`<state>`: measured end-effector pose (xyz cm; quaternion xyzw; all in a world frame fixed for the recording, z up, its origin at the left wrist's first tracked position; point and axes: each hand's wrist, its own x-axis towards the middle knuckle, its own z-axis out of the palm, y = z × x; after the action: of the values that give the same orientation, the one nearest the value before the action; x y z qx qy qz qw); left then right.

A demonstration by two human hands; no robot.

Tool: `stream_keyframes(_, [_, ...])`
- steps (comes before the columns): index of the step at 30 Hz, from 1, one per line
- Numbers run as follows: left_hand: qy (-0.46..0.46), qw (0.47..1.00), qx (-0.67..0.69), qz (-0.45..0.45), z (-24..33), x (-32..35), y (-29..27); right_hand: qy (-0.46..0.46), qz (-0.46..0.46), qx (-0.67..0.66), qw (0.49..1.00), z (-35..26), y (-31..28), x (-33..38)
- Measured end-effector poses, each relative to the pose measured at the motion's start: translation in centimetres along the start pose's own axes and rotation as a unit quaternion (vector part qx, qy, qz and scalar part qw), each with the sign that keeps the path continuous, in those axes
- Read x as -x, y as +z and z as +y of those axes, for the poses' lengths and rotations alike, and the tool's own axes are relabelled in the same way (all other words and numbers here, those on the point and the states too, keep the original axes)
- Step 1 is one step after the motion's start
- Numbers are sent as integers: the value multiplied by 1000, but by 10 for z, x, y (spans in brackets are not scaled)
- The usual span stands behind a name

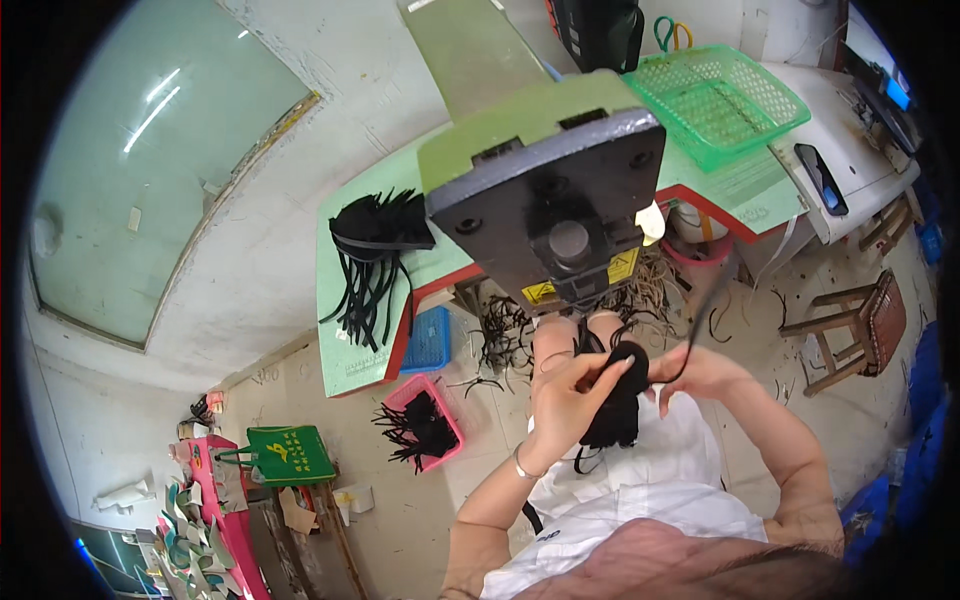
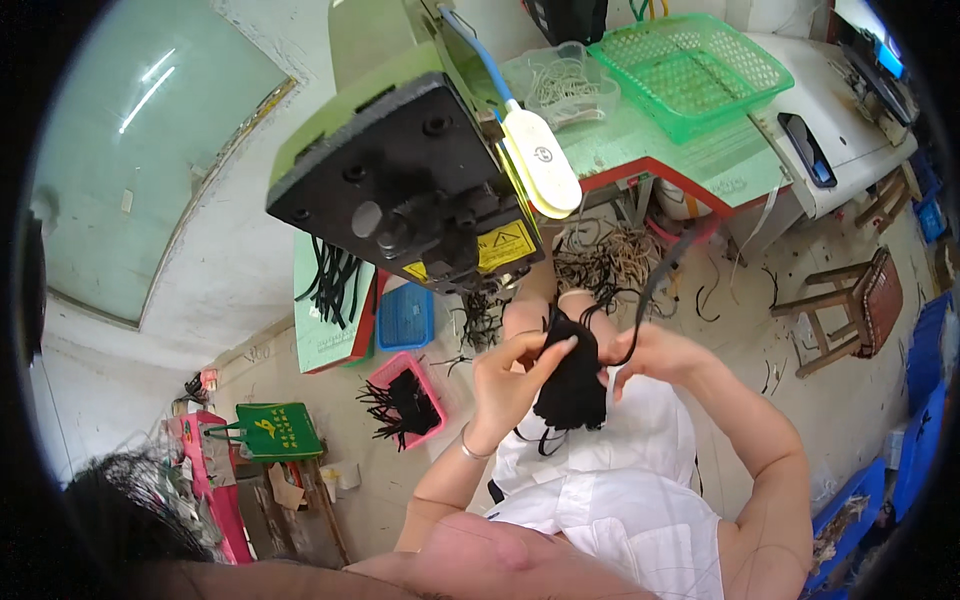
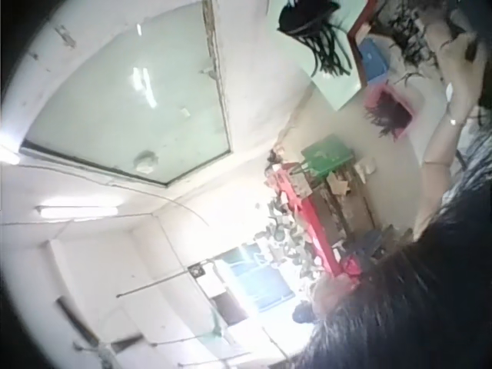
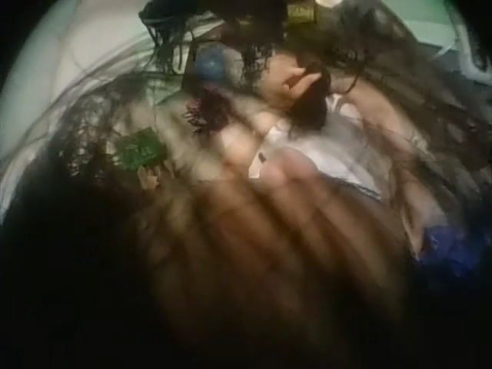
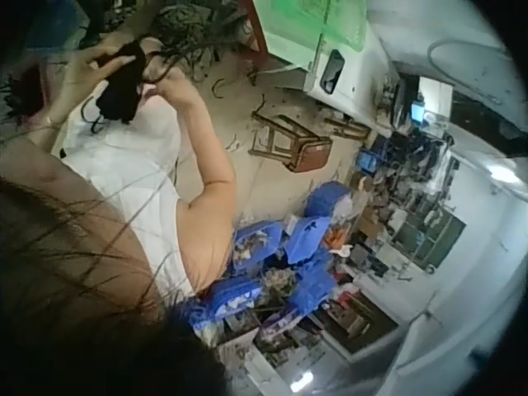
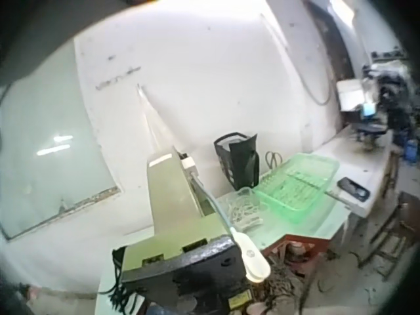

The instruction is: The person uses a manual press machine to trim the edges of black fabric strips. They repeatedly pick up individual strips, position them under the press, and operate the lever to cut the material, placing the finished pieces on the table.

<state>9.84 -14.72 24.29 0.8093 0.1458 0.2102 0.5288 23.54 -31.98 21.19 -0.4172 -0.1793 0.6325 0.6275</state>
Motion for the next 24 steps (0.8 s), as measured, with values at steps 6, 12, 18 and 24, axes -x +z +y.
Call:
stream_keyframes(6, [-89, 967, 239, -7, 19, -30, -1, -139, 122, 219, 958, -57, 7, 9])
stream_keyframes(12, [-125, 941, 314, 24, 11, -26, 0, -178, 131, 283, 933, -81, 23, 15])
stream_keyframes(18, [-124, 944, 303, 42, 12, -24, -10, -178, 125, 287, 933, -86, 31, 5])
stream_keyframes(24, [-119, 948, 283, 85, 11, -10, -20, -178, 94, 390, 899, -103, 45, -15])
